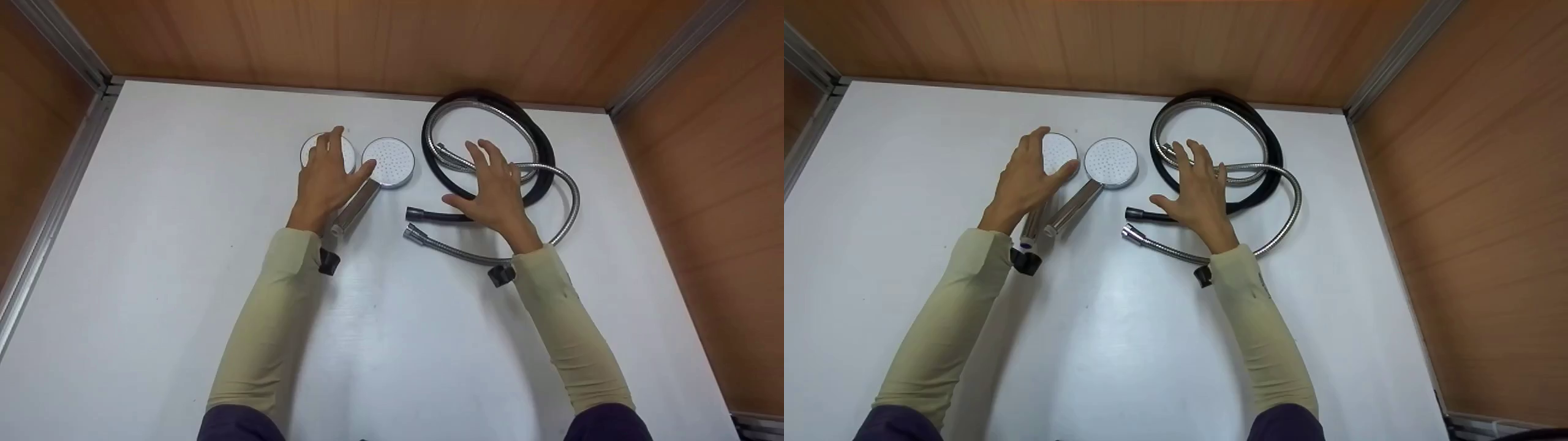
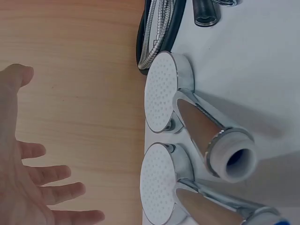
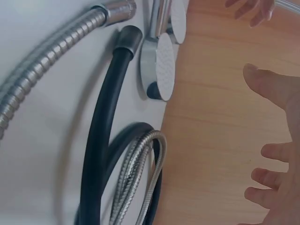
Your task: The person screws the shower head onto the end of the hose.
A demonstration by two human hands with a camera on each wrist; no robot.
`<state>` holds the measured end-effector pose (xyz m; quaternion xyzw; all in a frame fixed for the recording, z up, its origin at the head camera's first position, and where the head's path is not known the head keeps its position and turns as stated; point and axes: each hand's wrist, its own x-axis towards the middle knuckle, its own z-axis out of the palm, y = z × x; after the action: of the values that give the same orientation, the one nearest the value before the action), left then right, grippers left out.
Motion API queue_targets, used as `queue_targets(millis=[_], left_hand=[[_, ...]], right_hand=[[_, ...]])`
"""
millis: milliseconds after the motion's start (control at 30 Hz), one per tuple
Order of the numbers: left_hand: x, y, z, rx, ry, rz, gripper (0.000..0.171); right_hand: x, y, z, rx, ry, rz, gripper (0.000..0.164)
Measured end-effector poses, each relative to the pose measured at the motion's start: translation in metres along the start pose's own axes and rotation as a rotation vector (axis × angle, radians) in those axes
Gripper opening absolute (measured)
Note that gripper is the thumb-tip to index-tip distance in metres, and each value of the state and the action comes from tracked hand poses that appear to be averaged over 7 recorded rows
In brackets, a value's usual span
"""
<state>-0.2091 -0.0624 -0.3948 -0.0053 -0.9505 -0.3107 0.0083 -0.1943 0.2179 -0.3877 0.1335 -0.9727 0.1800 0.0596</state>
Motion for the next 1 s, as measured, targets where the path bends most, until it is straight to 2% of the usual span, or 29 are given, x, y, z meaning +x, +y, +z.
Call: queue_targets(millis=[167, 333, 667, 800, 1000], left_hand=[[0.000, -0.002, 0.007, 0.031, -0.009, 0.019, 0.086], [-0.003, -0.005, 0.016, 0.062, -0.038, 0.009, 0.087], [-0.008, -0.014, 0.037, 0.018, -0.058, -0.024, 0.076], [-0.010, -0.017, 0.046, 0.026, -0.062, -0.027, 0.067], [-0.016, -0.020, 0.057, 0.099, -0.042, -0.012, 0.060]], right_hand=[[-0.006, 0.001, 0.008, 0.022, 0.036, -0.012, 0.091], [-0.012, 0.003, 0.022, 0.051, 0.052, -0.027, 0.088], [-0.025, 0.000, 0.049, 0.115, 0.060, -0.047, 0.083], [-0.031, -0.003, 0.058, 0.133, 0.040, -0.037, 0.082], [-0.039, -0.006, 0.068, 0.145, 0.003, -0.017, 0.084]])
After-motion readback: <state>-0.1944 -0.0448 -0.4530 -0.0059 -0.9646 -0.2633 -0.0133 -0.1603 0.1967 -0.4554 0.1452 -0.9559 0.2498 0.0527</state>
